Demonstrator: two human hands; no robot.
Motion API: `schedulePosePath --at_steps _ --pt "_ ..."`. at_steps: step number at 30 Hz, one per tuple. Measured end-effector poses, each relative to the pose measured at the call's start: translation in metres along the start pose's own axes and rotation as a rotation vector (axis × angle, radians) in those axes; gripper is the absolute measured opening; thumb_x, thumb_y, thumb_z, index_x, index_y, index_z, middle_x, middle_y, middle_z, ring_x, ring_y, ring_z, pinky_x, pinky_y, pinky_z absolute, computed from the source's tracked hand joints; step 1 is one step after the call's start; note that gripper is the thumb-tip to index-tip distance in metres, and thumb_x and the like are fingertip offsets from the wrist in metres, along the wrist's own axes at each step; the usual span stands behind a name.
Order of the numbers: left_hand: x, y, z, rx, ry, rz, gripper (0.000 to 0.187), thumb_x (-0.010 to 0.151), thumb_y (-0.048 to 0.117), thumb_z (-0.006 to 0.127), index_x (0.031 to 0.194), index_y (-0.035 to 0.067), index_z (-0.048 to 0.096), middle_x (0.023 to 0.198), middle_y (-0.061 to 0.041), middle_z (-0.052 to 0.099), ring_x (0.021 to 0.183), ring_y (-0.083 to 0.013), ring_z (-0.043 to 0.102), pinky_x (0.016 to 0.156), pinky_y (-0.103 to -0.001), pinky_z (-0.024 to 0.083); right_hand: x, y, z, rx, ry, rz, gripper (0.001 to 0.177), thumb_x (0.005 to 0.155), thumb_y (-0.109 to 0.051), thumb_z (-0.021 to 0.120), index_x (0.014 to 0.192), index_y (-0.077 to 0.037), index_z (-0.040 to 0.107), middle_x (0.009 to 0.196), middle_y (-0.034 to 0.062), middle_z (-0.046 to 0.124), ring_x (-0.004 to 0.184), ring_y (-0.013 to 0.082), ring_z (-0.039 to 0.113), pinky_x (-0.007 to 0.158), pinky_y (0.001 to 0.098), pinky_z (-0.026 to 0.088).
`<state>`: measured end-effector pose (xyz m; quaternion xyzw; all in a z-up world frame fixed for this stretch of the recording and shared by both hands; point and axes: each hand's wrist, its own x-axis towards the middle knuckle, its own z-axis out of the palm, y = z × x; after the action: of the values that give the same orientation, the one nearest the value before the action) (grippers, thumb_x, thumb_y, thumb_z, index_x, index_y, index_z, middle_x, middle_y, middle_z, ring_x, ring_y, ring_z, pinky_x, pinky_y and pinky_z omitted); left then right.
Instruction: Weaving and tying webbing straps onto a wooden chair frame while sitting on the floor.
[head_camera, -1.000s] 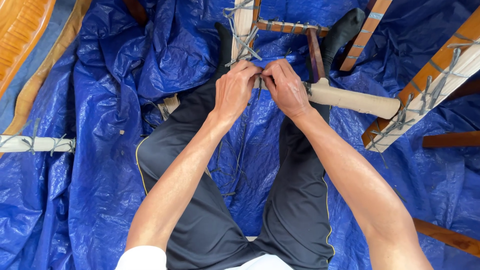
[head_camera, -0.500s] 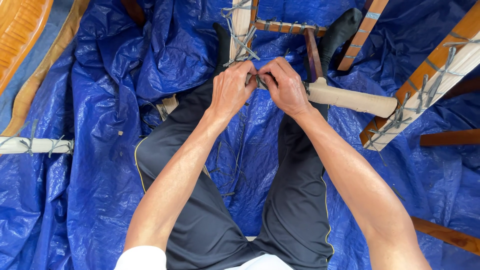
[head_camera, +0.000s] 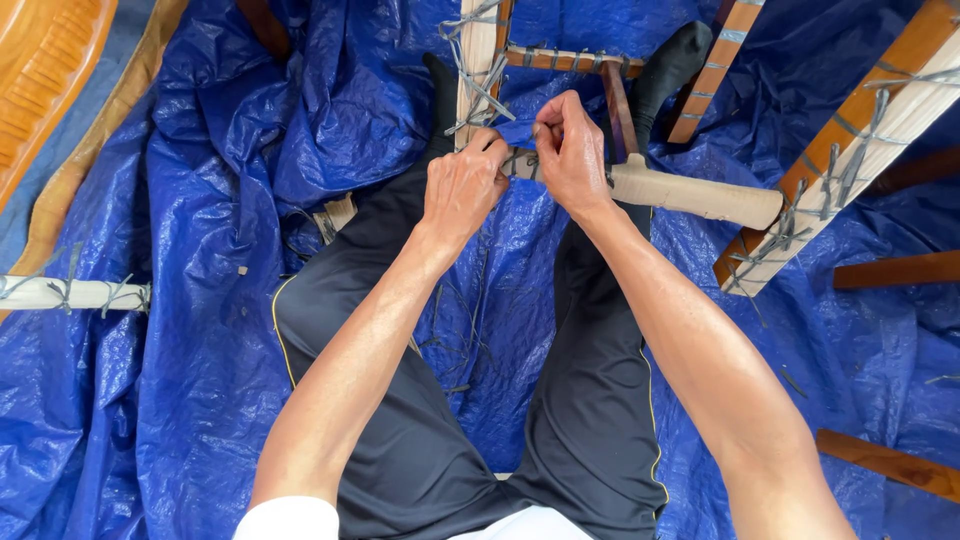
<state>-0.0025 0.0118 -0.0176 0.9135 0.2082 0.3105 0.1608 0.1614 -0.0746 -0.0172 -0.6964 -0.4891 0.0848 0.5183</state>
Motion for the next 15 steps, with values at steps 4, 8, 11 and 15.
schedulePosePath --at_steps 4,8,11,15 --pt "-0.014 0.002 -0.016 0.004 -0.007 0.023 0.015 0.086 0.003 0.072 0.100 0.007 0.067 0.111 -0.006 0.068 0.073 -0.0332 0.069 0.060 -0.044 0.052 -0.006 -0.027 -0.014 -0.123 -0.024 -0.121 0.020 0.094 0.004 0.072 0.108 -0.001 0.057 0.100 0.0107 0.065 0.083 0.0202 0.065 0.074 0.0328 0.052" --pt "-0.064 0.009 -0.043 -0.244 0.143 -0.063 0.019 0.088 0.000 0.067 0.106 0.007 0.066 0.110 -0.008 0.067 0.074 -0.0297 0.069 0.062 -0.037 0.054 -0.047 -0.080 -0.032 -0.299 0.190 -0.380 0.028 0.098 -0.002 0.073 0.122 -0.003 0.059 0.129 0.0141 0.058 0.113 0.0321 0.061 0.089 0.0359 0.053" --pt "-0.142 -0.028 -0.002 -0.268 0.138 -0.366 0.014 0.092 0.000 0.066 0.103 0.009 0.068 0.104 -0.009 0.068 0.078 -0.0283 0.070 0.069 -0.038 0.055 -0.110 -0.063 -0.018 -0.173 0.283 -0.234 0.020 0.105 0.000 0.066 0.123 -0.003 0.058 0.131 0.0135 0.057 0.105 0.0265 0.058 0.083 0.0320 0.050" --pt "-0.203 -0.051 0.051 -0.185 -0.145 -0.657 0.015 0.087 0.008 0.070 0.101 0.012 0.071 0.102 -0.010 0.071 0.094 -0.0320 0.072 0.082 -0.043 0.055 -0.217 -0.011 0.020 -0.025 0.049 0.139 0.011 0.102 -0.001 0.060 0.113 -0.002 0.062 0.106 0.0110 0.065 0.090 0.0184 0.065 0.075 0.0295 0.053"
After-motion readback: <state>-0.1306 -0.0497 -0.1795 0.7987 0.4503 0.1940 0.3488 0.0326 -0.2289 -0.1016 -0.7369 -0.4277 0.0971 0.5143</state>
